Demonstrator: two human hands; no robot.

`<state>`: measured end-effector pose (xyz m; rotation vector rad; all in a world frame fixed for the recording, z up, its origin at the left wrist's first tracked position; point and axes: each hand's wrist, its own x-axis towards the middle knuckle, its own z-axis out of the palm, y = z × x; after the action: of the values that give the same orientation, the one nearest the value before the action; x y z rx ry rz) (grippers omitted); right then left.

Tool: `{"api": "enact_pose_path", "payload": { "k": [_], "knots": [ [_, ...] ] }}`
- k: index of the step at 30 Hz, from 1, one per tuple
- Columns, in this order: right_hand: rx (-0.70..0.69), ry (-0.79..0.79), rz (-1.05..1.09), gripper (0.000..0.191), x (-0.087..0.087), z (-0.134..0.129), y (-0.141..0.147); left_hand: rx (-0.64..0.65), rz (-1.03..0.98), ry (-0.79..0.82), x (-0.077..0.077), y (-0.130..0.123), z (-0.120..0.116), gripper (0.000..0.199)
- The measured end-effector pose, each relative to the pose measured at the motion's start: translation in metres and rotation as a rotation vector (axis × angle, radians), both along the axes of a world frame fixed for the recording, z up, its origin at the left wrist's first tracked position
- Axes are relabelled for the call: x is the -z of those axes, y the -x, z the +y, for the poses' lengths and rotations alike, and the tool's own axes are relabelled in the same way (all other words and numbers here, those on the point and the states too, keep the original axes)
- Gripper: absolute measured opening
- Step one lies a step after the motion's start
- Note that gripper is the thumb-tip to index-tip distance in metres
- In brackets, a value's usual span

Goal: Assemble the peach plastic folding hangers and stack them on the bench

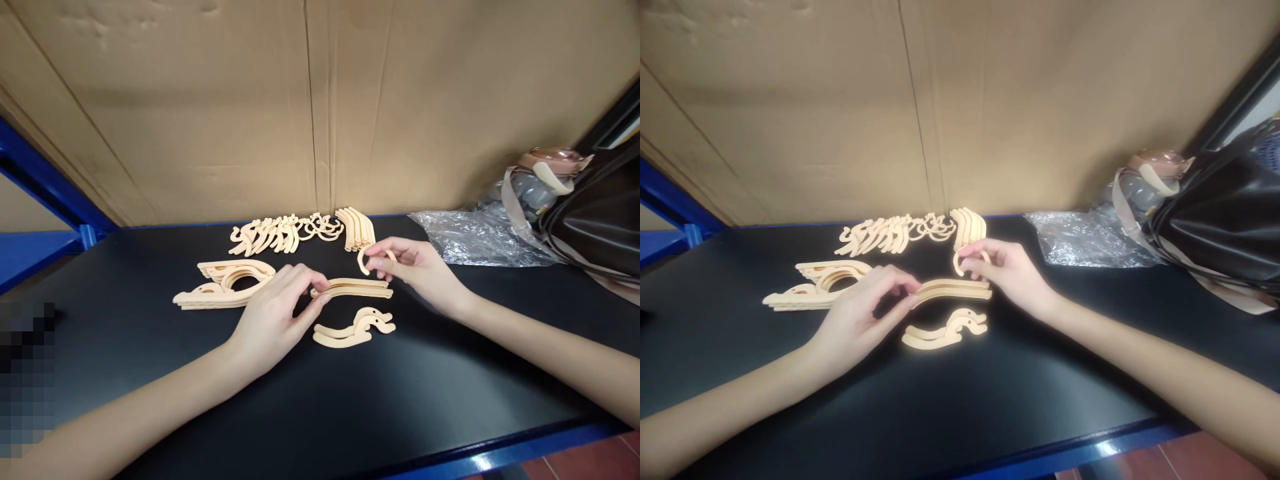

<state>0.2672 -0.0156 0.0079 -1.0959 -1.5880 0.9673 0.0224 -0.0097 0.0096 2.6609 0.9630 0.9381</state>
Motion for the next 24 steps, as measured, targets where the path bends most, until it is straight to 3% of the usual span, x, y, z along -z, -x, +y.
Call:
{"api": "enact_pose_path", "payload": {
  "k": [3,7,14,18,24],
  "knots": [
    [0.048,-0.020,0.047,0.026,0.003,0.009,-0.006,-0.050,0.154,-0.207,0.001,0.003,0.006,0.013],
    [0.068,-0.042,0.019,0.028,0.005,0.012,-0.008,-0.072,0.267,-0.301,0.003,0.004,0.007,0.017],
    [0.109,-0.086,-0.069,0.035,0.005,0.004,-0.007,-0.103,0.338,-0.326,0.005,0.004,0.007,0.021],
    [0.105,-0.065,-0.019,0.029,0.007,0.006,-0.006,-0.108,0.344,-0.335,0.006,0.003,0.006,0.022],
    [0.056,-0.034,0.057,0.023,0.013,0.009,-0.005,-0.241,0.184,-0.166,0.003,0.003,0.004,0.017]
  ]
}}
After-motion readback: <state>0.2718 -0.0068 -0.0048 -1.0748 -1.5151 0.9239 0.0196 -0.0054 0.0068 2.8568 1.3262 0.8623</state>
